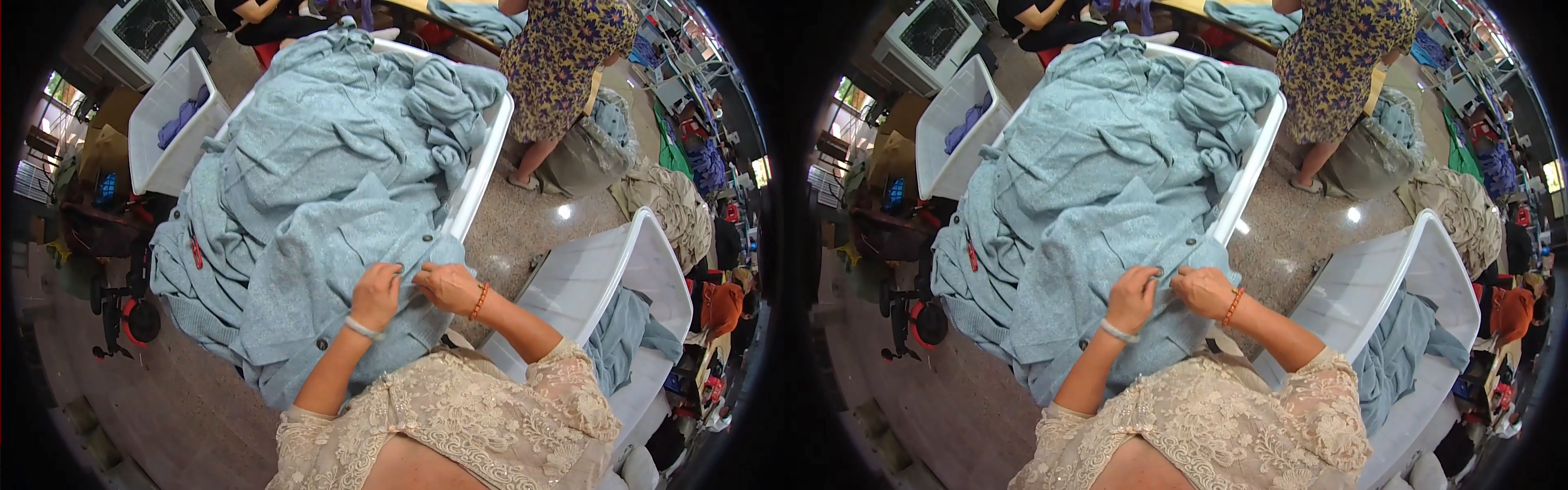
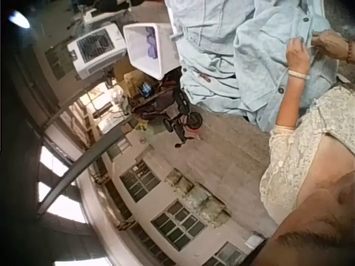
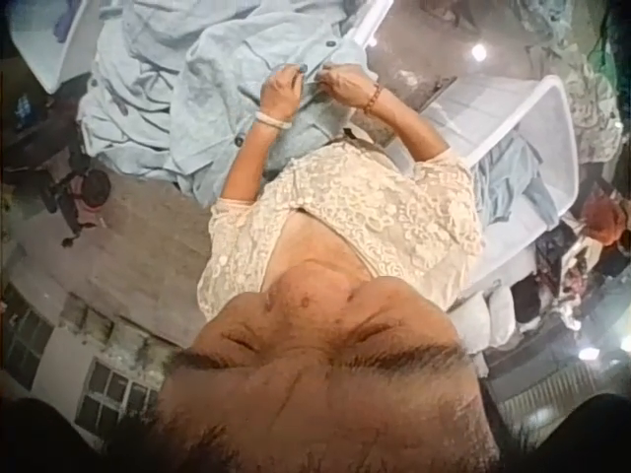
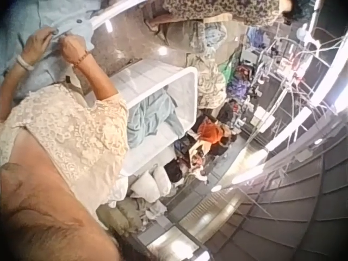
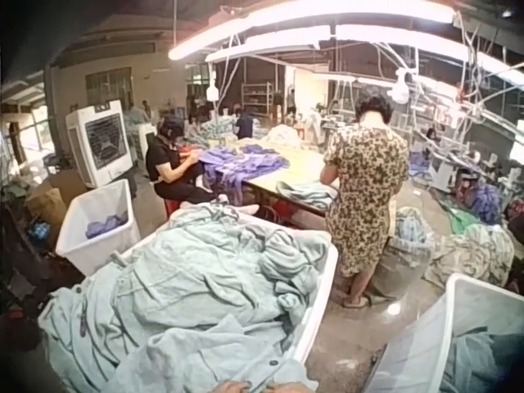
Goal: Inspecting buttons and quality of sweaters in a garment factory.
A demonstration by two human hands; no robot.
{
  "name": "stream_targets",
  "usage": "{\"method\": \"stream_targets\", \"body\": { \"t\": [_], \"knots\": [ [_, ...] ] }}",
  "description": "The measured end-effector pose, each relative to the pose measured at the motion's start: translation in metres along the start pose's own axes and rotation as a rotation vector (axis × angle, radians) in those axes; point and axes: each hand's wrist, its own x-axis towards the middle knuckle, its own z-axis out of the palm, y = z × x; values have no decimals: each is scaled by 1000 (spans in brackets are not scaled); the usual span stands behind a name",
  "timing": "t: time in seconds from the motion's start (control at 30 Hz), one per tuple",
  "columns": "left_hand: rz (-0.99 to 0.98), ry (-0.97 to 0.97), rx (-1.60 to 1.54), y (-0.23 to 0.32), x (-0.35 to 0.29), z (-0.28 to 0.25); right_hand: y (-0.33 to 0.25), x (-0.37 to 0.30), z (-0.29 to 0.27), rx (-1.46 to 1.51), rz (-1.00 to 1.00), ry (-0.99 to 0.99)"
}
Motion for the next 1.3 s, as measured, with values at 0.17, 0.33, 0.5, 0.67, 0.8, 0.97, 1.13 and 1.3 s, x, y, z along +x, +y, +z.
{"method": "stream_targets", "body": {
  "t": [0.17,0.33,0.5,0.67,0.8,0.97,1.13,1.3],
  "knots": [
    [-172,-299,181,-20,24,19,8,3,3,181,1,89],
    [-264,-267,136,-20,28,19,12,3,10,282,-28,158],
    [-288,-222,120,-20,27,19,12,9,13,214,-11,94],
    [-676,-276,-675,-39,24,17,6,18,13,330,42,110],
    [-684,-244,-711,-42,19,18,6,17,15,315,101,113],
    [-581,-434,-792,-35,13,4,20,21,19,186,4,12],
    [-301,-276,-210,-24,7,1,37,28,19,324,-103,-126],
    [-209,-154,-193,-14,6,4,46,31,17,347,-108,-236]
  ]
}}
